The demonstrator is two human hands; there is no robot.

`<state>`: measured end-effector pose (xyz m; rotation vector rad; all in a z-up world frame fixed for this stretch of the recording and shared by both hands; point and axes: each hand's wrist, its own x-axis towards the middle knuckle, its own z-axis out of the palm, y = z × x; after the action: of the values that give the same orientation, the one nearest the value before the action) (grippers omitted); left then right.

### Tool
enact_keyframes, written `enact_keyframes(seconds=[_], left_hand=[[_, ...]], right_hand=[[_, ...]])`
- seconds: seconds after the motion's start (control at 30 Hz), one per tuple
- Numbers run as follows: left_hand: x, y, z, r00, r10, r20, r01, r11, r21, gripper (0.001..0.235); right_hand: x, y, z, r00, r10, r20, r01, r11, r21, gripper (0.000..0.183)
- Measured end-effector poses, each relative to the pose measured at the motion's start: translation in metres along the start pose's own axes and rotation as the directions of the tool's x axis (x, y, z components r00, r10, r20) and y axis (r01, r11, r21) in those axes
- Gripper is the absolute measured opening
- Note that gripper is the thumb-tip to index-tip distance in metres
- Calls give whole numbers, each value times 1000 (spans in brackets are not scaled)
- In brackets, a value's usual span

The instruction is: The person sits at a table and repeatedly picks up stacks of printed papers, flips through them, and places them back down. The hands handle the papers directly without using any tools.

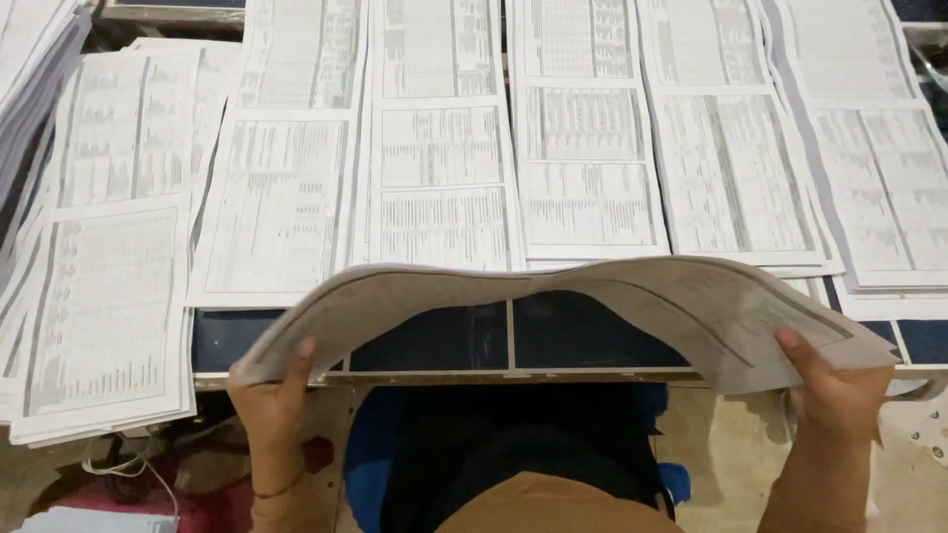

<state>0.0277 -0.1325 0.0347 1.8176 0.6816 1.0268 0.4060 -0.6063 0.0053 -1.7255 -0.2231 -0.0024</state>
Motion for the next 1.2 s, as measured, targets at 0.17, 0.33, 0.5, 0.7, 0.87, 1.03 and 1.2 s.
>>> enact_keyframes(seconds=[0.17,0.33,0.5,0.7,0.87,1.03,1.2], left_hand=[[-2,-11,-1,975,-68,-214,93,990,108,29],[-6,-44,-9,987,-139,-78,151,973,175,33],[-8,-40,14,938,-339,-75,337,941,-39,42],[65,39,8,726,-685,56,686,728,14,58],[87,16,15,455,-871,185,812,491,315,66],[67,0,10,491,-858,151,838,512,186,56],[48,5,24,539,-824,173,817,562,131,55]], right_hand=[[6,-16,4,974,-170,-148,167,985,-33,32],[4,-24,13,999,-3,-40,3,1000,7,41],[13,-42,35,994,111,19,-108,986,-131,80],[32,-123,53,891,451,-59,-431,794,-430,51],[65,-73,56,730,636,251,-522,756,-396,61],[69,-16,29,728,659,191,-557,730,-395,50],[53,-32,46,768,603,214,-558,795,-239,42]])
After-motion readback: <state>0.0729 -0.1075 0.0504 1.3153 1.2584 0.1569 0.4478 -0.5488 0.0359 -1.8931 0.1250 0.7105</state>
